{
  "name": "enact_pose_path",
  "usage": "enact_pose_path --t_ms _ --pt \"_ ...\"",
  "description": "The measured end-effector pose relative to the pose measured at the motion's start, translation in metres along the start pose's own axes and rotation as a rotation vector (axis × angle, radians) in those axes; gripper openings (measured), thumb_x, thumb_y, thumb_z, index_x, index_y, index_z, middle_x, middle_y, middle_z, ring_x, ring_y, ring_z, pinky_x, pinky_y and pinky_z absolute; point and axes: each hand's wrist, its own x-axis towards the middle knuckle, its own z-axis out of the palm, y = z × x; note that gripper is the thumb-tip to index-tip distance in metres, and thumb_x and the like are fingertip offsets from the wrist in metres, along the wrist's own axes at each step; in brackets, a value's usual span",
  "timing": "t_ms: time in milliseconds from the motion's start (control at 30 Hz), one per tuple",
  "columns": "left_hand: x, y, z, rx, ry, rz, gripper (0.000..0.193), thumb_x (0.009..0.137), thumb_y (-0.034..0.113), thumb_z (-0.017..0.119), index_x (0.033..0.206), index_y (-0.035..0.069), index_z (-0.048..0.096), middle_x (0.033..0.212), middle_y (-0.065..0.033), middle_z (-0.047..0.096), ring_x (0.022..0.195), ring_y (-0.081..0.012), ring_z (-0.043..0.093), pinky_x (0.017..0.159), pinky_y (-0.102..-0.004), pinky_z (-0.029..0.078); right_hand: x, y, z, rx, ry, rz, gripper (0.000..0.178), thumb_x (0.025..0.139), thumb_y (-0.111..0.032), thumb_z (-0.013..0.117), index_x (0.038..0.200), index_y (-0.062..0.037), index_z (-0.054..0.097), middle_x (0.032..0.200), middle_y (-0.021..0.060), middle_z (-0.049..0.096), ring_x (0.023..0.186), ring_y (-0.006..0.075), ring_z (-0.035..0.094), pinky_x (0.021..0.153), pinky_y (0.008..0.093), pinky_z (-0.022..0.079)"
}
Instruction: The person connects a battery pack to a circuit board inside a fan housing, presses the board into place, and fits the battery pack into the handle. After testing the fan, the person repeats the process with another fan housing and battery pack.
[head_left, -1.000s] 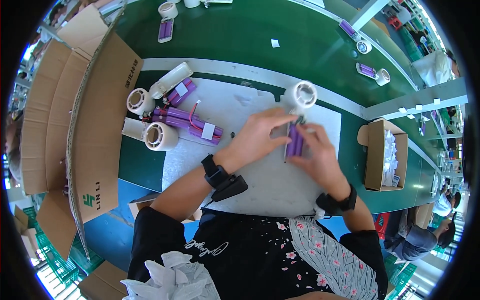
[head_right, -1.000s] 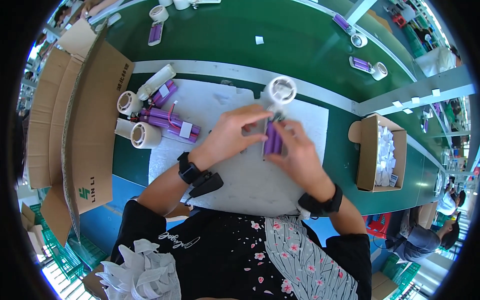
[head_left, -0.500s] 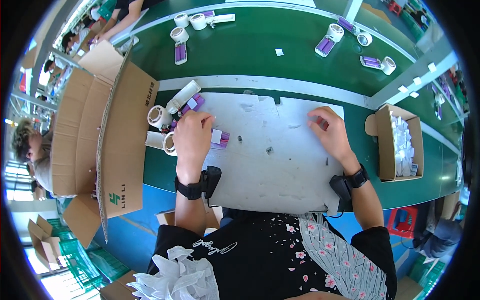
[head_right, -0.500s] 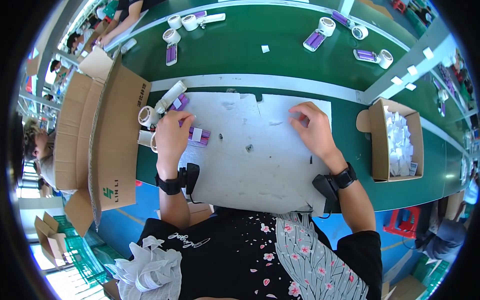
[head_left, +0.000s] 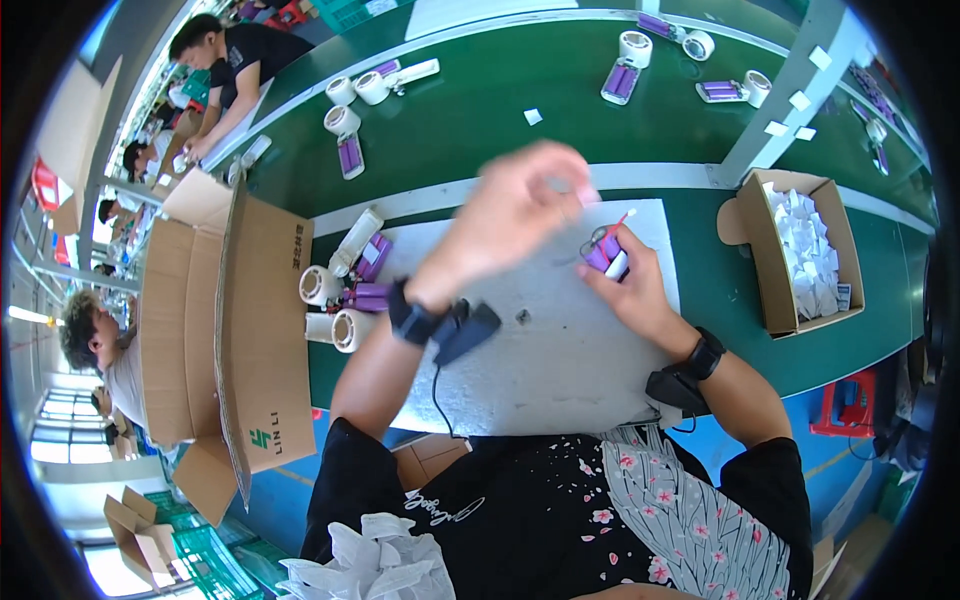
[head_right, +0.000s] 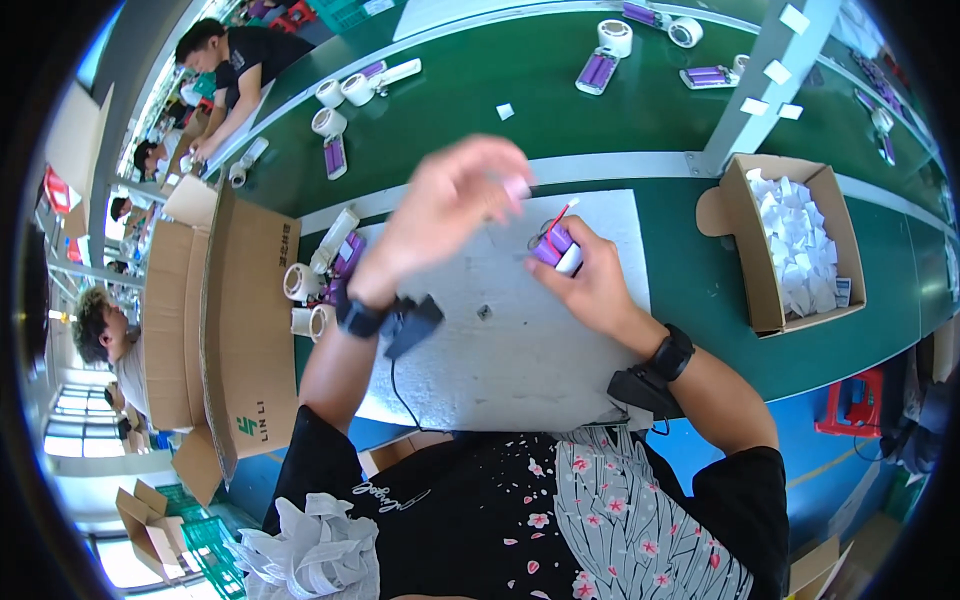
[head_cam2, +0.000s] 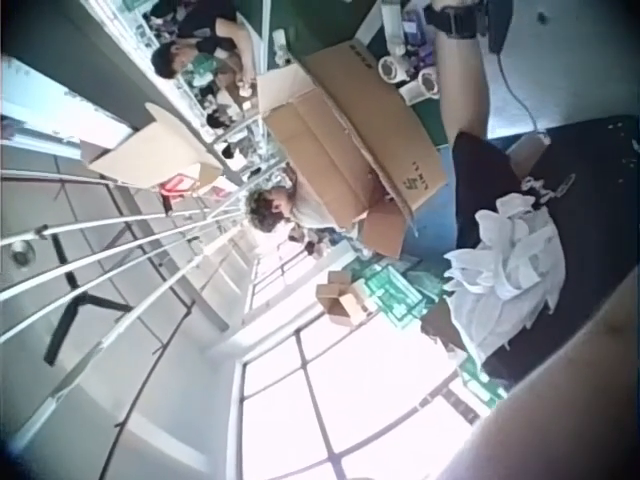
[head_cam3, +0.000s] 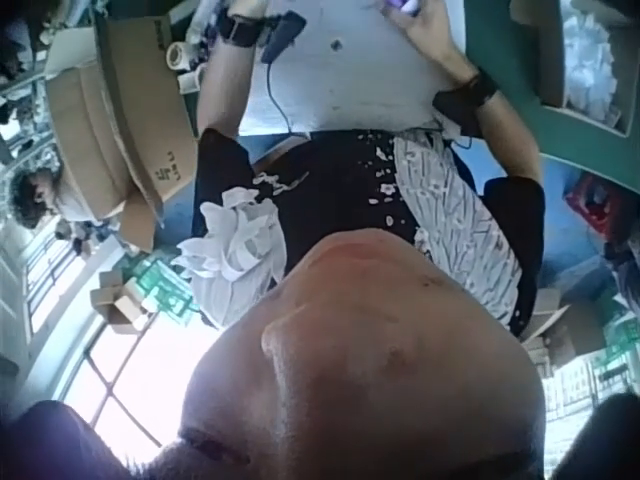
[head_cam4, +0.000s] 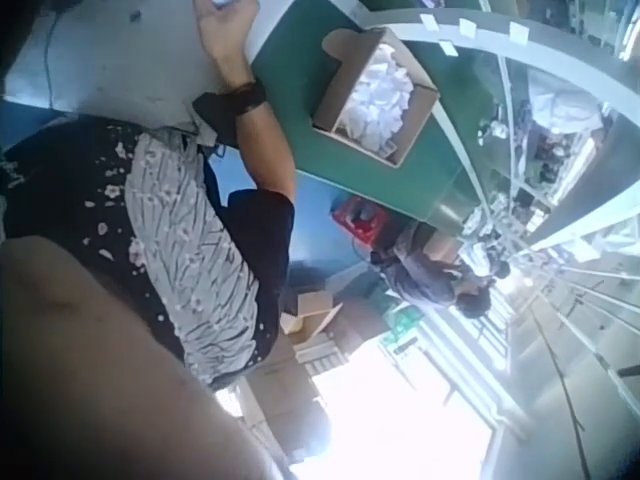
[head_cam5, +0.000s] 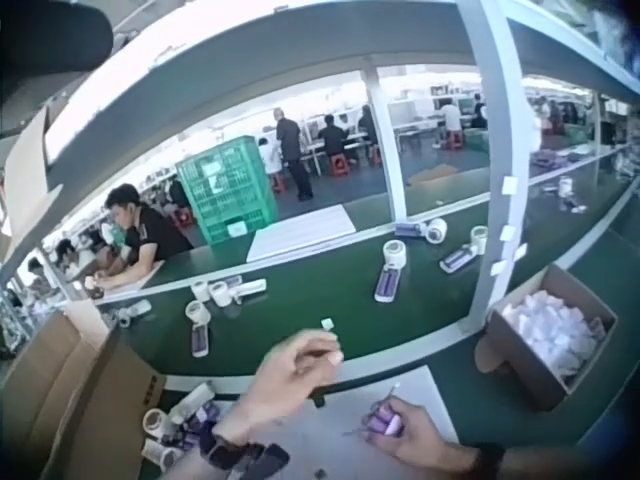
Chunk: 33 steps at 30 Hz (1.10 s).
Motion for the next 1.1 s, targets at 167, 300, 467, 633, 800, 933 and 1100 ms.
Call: enact_pose_path --t_ms 167,300,467,633,800,933,1100 --pt "0.089 -0.095 -0.093 0.122 0.538 -0.302 0.054 0.083 0.029 0.072 0.128 0.004 0.052 0.108 -0.0137 0.063 0.088 -0.0197 0.065 0.07 -0.0305 0.053 0.0 0.005 -0.001 -0.003 0.038 -0.029 0.026 0.078 -0.01 0.076 0.093 -0.0014 0.057 0.079 0.0025 0.06 0.075 0.0088 0.053 0.069 0.0261 0.047" --pt "0.103 -0.211 -0.194 0.469 0.78 -0.519 0.074 0.074 0.041 0.075 0.133 0.006 0.048 0.125 -0.0225 0.057 0.105 -0.0366 0.061 0.092 -0.0402 0.047 0.003 0.012 0.008 0.037 0.003 -0.013 0.025 0.077 -0.011 0.076 0.09 -0.0013 0.057 0.076 0.0041 0.06 0.071 0.0108 0.055 0.066 0.0266 0.047" --pt "0.15 -0.256 -0.221 0.81 0.828 -0.564 0.076 0.076 0.053 0.068 0.136 0.011 0.047 0.128 -0.0171 0.059 0.118 -0.0361 0.055 0.102 -0.0435 0.041 0.001 0.007 0.004 -0.038 0.048 -0.006 0.024 0.076 -0.012 0.076 0.089 -0.0013 0.058 0.073 0.0064 0.061 0.065 0.0141 0.056 0.063 0.0287 0.048" --pt "0.162 -0.283 -0.262 0.832 0.801 -0.582 0.053 0.079 0.054 0.065 0.116 0.015 0.066 0.114 -0.0157 0.067 0.109 -0.0326 0.062 0.096 -0.0413 0.046 0.004 0.003 0.001 0.011 0.042 -0.014 0.024 0.076 -0.013 0.076 0.088 -0.0016 0.059 0.071 0.0078 0.06 0.061 0.0161 0.057 0.062 0.0307 0.049" --pt "0.14 -0.253 -0.252 0.759 0.672 -0.633 0.04 0.079 0.042 0.069 0.099 0.008 0.072 0.096 -0.0108 0.071 0.087 -0.0235 0.068 0.079 -0.0345 0.053 0.007 0.008 0.0 0.033 0.04 -0.019 0.023 0.077 -0.014 0.076 0.087 -0.0013 0.059 0.071 0.0073 0.061 0.062 0.0137 0.056 0.061 0.0309 0.049" --pt "0.106 -0.193 -0.188 0.282 0.396 -0.645 0.024 0.08 0.022 0.073 0.099 0.007 0.07 0.088 -0.0024 0.068 0.073 -0.0126 0.065 0.065 -0.0264 0.051 0.006 0.018 0.004 0.052 0.113 -0.047 0.023 0.079 -0.015 0.076 0.087 -0.0006 0.059 0.074 0.0061 0.062 0.062 0.0129 0.055 0.061 0.03 0.048" --pt "0.061 -0.097 -0.102 0.034 0.122 -0.624 0.022 0.083 0.018 0.073 0.1 0.007 0.066 0.089 -0.0014 0.065 0.076 -0.0102 0.062 0.068 -0.0236 0.05 0.009 0.014 0.0 0.112 0.188 0.032 0.026 0.08 -0.016 0.076 0.09 0.0002 0.06 0.081 0.005 0.064 0.064 0.0129 0.056 0.063 0.0283 0.048"
